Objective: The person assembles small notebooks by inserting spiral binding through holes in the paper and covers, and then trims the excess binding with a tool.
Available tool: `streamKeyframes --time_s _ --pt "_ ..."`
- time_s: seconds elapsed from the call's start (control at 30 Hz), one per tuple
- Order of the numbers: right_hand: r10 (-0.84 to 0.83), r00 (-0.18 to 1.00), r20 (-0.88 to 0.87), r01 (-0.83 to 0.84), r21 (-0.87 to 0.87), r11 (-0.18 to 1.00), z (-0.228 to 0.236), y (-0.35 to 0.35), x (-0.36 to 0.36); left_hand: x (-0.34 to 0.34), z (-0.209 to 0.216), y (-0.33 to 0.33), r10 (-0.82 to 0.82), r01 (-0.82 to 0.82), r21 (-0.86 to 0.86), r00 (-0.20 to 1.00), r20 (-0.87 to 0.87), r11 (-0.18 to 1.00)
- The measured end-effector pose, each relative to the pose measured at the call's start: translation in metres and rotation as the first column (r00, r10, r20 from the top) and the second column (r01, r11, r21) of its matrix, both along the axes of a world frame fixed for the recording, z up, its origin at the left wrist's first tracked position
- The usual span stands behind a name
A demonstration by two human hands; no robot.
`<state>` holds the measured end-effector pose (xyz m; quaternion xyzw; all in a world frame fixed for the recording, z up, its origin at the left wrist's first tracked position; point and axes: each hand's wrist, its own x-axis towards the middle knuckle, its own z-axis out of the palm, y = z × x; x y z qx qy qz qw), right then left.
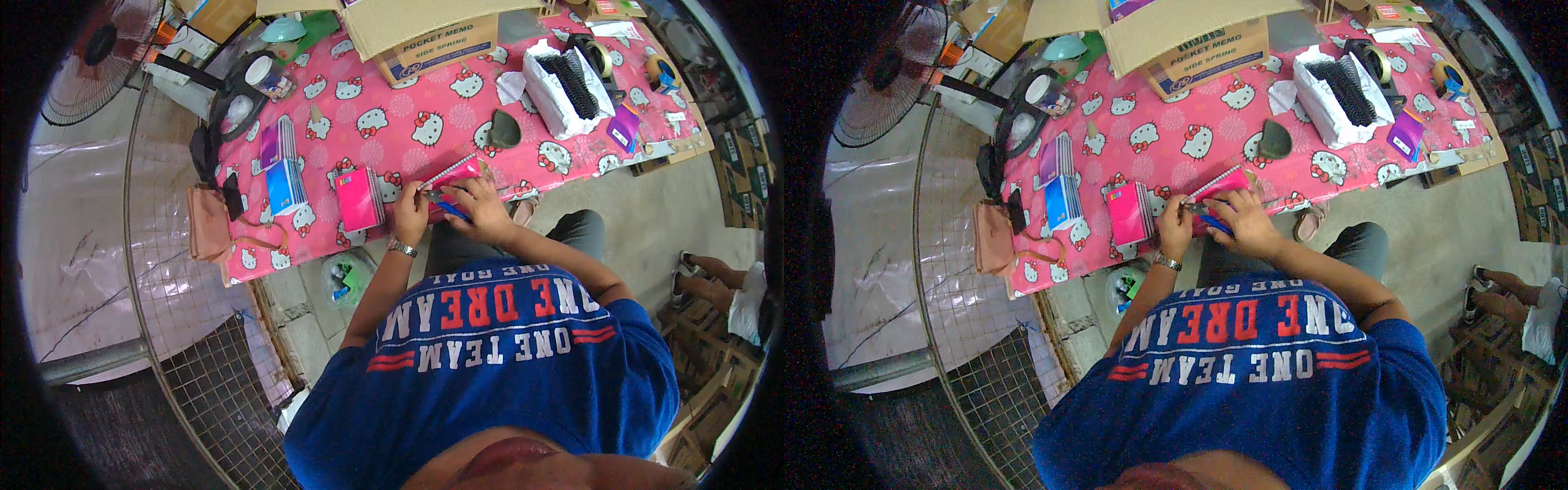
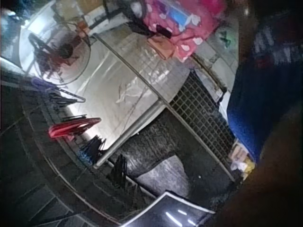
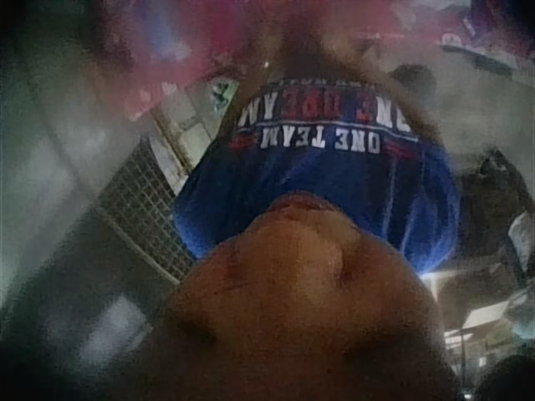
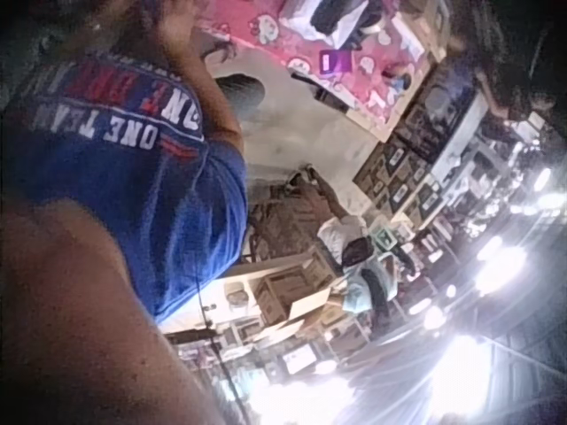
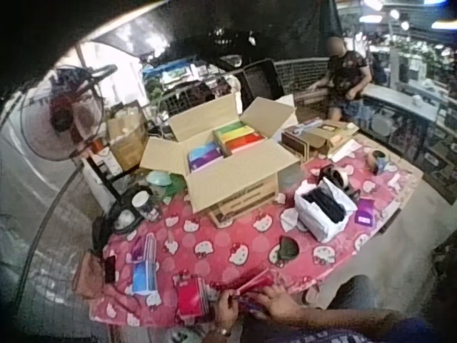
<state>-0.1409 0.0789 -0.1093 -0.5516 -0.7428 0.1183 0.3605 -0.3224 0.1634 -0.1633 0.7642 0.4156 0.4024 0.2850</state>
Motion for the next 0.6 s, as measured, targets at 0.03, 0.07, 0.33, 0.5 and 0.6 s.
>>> streamKeyframes --time_s 0.03,0.07,0.33,0.5,0.6 --pt "-0.008 1.0 -0.001 0.008 -0.011 1.0 0.0 0.001 0.0 0.0 0.0 -0.001 0.007 -0.007 -0.047 1.0 -0.004 0.999" --pt "-0.018 1.0 -0.002 0.018 -0.025 1.0 0.001 0.0 0.0 0.001 0.003 -0.004 0.011 -0.011 -0.096 1.0 -0.009 0.995" --pt "-0.061 0.992 0.108 0.06 0.016 0.998 0.005 0.0 -0.006 -0.002 -0.003 -0.003 0.024 -0.027 -0.158 0.999 -0.022 0.987" --pt "-0.037 0.991 0.128 0.055 -0.143 0.988 0.004 0.0 -0.01 0.001 -0.001 0.0 0.039 -0.041 -0.054 0.998 -0.046 0.998" --pt "-0.089 0.915 -0.394 -0.126 -0.488 0.864 -0.001 0.005 -0.011 0.003 0.003 -0.004 0.049 -0.051 -0.046 0.998 -0.042 0.998"
